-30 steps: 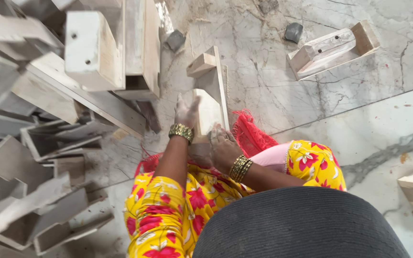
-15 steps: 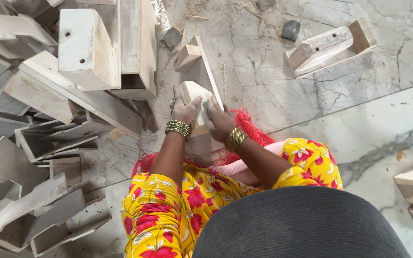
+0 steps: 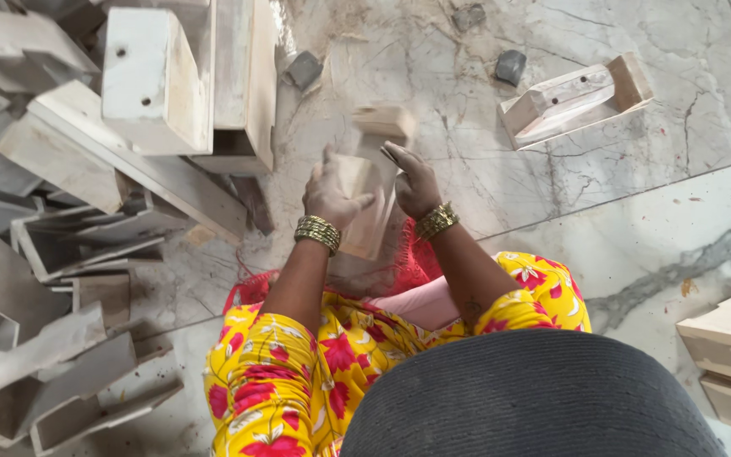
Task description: The person sits on the floor among a pile of small wooden box parts and assembles wooden boxes by hand, fitting side panels into a base piece and pressing the joints together. Finished assembled boxes are set aside on the floor while more parts are picked from the pile.
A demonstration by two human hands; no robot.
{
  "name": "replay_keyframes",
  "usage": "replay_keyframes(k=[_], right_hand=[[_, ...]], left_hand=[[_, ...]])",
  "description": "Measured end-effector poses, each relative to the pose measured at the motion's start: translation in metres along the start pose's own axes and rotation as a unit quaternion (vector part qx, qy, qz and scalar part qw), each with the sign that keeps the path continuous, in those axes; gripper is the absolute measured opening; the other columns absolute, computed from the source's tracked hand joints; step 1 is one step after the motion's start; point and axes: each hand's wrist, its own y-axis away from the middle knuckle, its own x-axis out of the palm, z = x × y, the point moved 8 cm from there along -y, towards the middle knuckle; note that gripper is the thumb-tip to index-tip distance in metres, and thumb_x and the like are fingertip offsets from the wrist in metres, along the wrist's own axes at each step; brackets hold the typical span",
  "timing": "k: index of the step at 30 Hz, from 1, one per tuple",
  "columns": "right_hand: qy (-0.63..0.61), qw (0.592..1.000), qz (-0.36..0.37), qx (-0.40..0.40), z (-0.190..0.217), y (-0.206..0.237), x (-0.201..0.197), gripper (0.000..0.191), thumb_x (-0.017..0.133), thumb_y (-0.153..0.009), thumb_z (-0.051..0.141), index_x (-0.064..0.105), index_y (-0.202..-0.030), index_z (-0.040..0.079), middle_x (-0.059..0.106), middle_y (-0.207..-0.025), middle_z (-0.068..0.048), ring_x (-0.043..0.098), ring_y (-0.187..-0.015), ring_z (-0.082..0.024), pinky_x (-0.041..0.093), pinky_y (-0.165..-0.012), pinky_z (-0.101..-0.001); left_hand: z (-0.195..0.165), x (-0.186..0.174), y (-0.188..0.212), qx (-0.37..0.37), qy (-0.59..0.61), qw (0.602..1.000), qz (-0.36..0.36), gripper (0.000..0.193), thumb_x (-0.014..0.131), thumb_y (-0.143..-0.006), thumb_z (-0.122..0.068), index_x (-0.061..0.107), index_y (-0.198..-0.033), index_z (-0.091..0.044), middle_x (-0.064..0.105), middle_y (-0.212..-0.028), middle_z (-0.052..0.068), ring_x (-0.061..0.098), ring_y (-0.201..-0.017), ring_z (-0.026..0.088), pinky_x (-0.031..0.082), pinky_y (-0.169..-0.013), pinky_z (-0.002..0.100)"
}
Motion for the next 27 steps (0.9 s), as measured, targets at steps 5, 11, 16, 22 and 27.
replay_keyframes(k=[5,11,16,22,27], right_hand=[[0.275,0.943,0.185,0.004,-0.007,0.015,0.037,0.073,0.062,-0.085,0.011,0.039,-0.155,0.012,0.037,-0.159,-0.012,0.03,-0.15,-0.031,0.02,-0.119,-0.0504],[0.389,0.86,0.32,0.081,-0.023,0.04,0.072,0.095,0.063,-0.089,0.037,0.008,-0.163,0.013,-0.006,-0.168,-0.017,0.001,-0.158,-0.033,0.006,-0.127,-0.0456],[0.426,0.859,0.253,0.131,-0.021,0.018,0.066,0.1,0.064,-0.088,0.035,0.004,-0.165,0.013,-0.006,-0.171,-0.016,-0.003,-0.158,-0.035,0.008,-0.126,-0.0439],[0.231,0.935,0.257,0.084,-0.004,-0.001,0.07,0.097,0.061,-0.087,0.036,0.011,-0.168,0.018,-0.003,-0.177,-0.014,0.01,-0.158,-0.031,0.015,-0.127,-0.0438],[0.437,0.846,0.305,-0.024,0.008,0.018,0.082,0.091,0.066,-0.081,0.028,0.024,-0.162,0.023,-0.001,-0.173,-0.011,-0.002,-0.16,-0.03,0.005,-0.129,-0.0459]], left_hand=[[-0.034,0.001,0.016,0.164,-0.181,0.968,0.055,0.124,0.09,-0.06,-0.043,0.022,-0.162,-0.026,0.035,-0.155,0.016,0.04,-0.137,0.035,0.032,-0.114,0.049],[-0.022,-0.01,0.016,0.173,-0.229,0.957,0.045,0.126,0.09,-0.053,-0.049,0.026,-0.159,-0.027,0.038,-0.155,0.007,0.04,-0.137,0.032,0.031,-0.114,0.048],[-0.015,-0.003,0.014,0.08,-0.313,0.945,0.054,0.133,0.089,-0.051,-0.059,0.021,-0.16,-0.025,0.038,-0.15,0.007,0.04,-0.133,0.031,0.031,-0.11,0.052],[-0.021,-0.01,0.018,0.066,-0.302,0.95,0.041,0.129,0.088,-0.055,-0.061,0.024,-0.16,-0.025,0.045,-0.145,0.01,0.046,-0.13,0.032,0.039,-0.105,0.049],[-0.027,-0.015,0.02,0.033,-0.29,0.956,0.031,0.128,0.089,-0.052,-0.056,0.024,-0.159,-0.031,0.048,-0.142,0.01,0.052,-0.124,0.031,0.043,-0.102,0.048]])
